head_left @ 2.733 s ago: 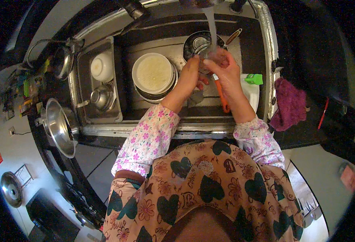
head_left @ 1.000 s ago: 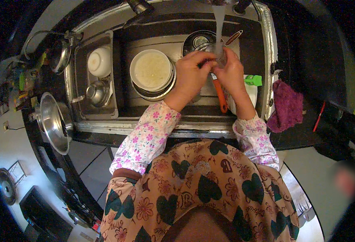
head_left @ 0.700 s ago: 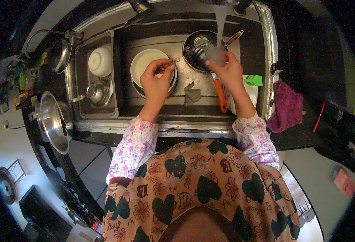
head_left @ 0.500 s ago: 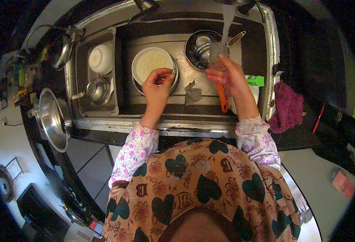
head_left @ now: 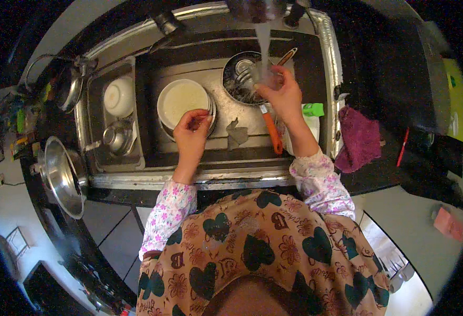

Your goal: The person washes various kitchen items in a sink, including a metal bowl, chopsticks, a small metal pot, and a white plate. They use a sponge and running water to clean each item, rinsing them thoroughly before placing them aside.

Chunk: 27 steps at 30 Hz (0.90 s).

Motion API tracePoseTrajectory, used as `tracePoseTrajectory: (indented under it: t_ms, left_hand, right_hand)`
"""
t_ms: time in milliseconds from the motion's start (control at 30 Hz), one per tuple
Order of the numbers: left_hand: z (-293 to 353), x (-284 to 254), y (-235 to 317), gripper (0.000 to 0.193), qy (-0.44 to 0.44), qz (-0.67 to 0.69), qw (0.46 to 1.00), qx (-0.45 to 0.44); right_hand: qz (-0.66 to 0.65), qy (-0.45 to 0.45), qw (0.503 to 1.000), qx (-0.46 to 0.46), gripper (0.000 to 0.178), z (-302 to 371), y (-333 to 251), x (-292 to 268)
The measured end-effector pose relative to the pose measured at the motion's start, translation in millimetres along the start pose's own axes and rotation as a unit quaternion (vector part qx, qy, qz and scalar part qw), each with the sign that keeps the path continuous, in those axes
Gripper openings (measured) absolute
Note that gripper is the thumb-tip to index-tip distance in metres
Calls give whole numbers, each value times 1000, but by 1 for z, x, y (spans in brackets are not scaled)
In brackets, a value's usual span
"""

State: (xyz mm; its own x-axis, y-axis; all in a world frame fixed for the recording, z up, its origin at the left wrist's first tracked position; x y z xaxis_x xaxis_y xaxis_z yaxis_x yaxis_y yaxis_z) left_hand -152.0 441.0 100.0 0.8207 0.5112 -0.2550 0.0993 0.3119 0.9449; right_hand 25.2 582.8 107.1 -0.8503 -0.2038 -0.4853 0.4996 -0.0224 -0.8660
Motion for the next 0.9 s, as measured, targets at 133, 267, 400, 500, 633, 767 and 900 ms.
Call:
tracePoseTrajectory:
  t_ms: [133,267,400,500,633,767,900]
  left_hand:
    - [-1,5,-2,14,-7,22,1000,-21]
    - [1,9,0,13,-15,43,999,-20]
    - [0,4,-7,13,-21,51,998,-12]
    - [1,2,-7,13,-23,61,998,-15]
    - [2,2,-15,14,-22,63,997,-32]
    - [3,-1,-11,12,-11,59,998,-31]
    - [-13,-31,-11,20,49,40,998,-9]
  right_hand:
    - [243,25,941,-235,54,4,-21,-33]
    - [272,23,927,-256,54,2,-33,-76]
    - [464,88,866,-168,51,-28,-27,-130]
    - [573,67,803,-149,46,-59,-7,-161]
    - [647,10,757,-92,45,-88,20,-188]
    - [643,68,755,-109,48,-92,36,-198]
    - [585,71,783,-199,37,-45,-39,-148]
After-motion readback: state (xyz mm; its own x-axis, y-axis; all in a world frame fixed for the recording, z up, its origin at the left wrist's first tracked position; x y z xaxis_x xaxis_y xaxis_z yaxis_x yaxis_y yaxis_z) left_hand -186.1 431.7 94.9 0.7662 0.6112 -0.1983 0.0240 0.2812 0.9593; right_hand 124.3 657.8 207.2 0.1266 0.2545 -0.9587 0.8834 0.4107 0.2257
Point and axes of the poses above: each hand's wrist, its own z-axis away from the middle knuckle, its own x-axis out of the palm, y = z × x, the point moved 1 cm from there along -z, towards the middle knuckle, and after that the axes turned 2 degrees about -x, right-handed, at the moved point
